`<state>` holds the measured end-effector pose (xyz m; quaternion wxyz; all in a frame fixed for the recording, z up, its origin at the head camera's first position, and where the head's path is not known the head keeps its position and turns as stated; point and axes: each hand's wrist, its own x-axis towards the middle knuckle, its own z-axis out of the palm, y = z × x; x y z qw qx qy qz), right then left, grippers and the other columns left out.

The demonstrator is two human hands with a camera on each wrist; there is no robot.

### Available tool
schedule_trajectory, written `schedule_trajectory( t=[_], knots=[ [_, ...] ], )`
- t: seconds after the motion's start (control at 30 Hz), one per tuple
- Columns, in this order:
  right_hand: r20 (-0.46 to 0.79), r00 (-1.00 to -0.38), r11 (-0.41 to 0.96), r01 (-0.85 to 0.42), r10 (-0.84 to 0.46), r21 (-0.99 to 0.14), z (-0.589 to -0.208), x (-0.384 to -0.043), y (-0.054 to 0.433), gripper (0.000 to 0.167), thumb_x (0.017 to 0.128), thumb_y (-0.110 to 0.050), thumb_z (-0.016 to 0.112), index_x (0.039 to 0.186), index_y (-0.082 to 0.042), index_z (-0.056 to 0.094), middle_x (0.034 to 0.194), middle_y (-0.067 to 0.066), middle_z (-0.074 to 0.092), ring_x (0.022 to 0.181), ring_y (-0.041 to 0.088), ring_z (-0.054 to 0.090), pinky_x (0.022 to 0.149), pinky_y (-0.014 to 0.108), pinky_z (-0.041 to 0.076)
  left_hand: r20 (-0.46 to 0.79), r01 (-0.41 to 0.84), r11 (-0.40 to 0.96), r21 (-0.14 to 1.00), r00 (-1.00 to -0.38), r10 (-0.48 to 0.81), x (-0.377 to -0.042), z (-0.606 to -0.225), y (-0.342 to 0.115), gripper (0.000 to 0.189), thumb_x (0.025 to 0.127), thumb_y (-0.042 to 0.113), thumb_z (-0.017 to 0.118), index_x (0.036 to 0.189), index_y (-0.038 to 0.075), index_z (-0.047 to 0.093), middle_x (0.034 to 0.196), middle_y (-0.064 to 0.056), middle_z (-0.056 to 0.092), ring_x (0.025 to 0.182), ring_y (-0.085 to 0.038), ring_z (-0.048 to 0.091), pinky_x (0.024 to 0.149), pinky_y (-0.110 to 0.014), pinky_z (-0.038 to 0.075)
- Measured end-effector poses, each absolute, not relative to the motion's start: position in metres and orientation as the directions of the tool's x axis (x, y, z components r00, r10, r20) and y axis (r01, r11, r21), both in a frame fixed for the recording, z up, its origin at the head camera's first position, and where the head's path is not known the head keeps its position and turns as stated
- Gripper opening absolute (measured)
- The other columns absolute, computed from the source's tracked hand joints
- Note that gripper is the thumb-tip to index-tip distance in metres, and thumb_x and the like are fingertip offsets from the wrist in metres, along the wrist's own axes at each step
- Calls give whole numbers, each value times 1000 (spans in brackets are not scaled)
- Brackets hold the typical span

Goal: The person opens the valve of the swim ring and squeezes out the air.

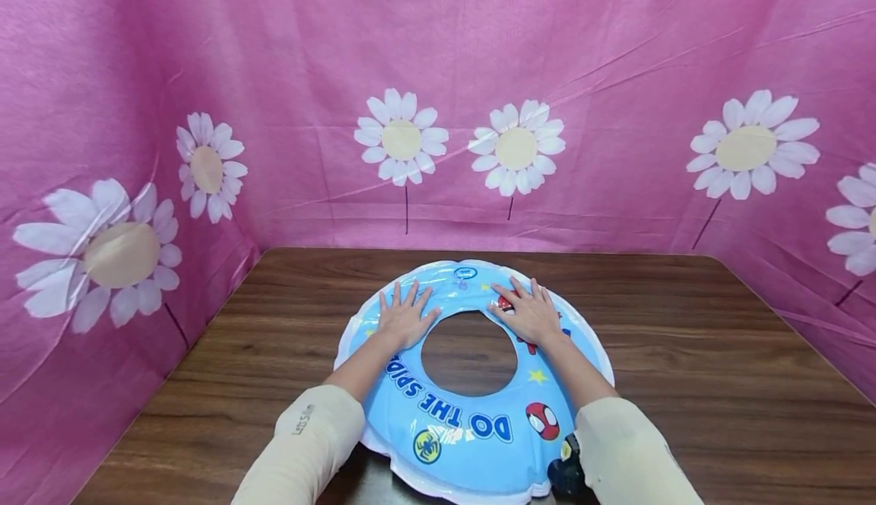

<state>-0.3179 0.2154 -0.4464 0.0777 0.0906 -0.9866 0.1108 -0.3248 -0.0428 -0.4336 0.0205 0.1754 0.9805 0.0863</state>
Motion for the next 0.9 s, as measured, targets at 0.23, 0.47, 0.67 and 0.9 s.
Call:
schedule_trajectory(
  t=[0.23,0.47,0.67,0.9],
  knots=[
    [219,-964,883,-229,-148,-410,-444,-316,222,59,90,-56,44,135,-18,50,142,16,35,131,47,13,105,55,7,36,348,877,331,-933,357,-328,-434,-46,64,95,56,25,147,19,26,151,-7,17,135,-38,2,103,-57,-4],
    [339,-940,486,-313,-35,-816,-417,-303,237,34,92,-27,57,115,-2,64,119,15,58,125,31,38,102,49,25,295,376,467,800,-925,241,-330,-421,-65,41,95,30,50,125,3,56,122,-20,55,128,-33,33,106,-47,16],
    [435,-809,602,-586,-396,-542,-396,-262,232,25,86,-17,65,109,-7,67,115,7,61,119,32,45,97,53,31,476,700,344,626,-692,542,-287,-403,-66,32,92,18,56,120,3,59,125,-10,54,123,-24,42,102,-38,29],
    [331,-620,567,-785,-712,-250,-406,-185,223,47,86,-41,61,127,-19,56,133,-1,49,125,29,39,92,56,35,247,985,94,144,-128,960,-205,-405,-61,56,94,40,48,143,17,36,148,-2,27,136,-19,19,108,-41,15]
  ],
)
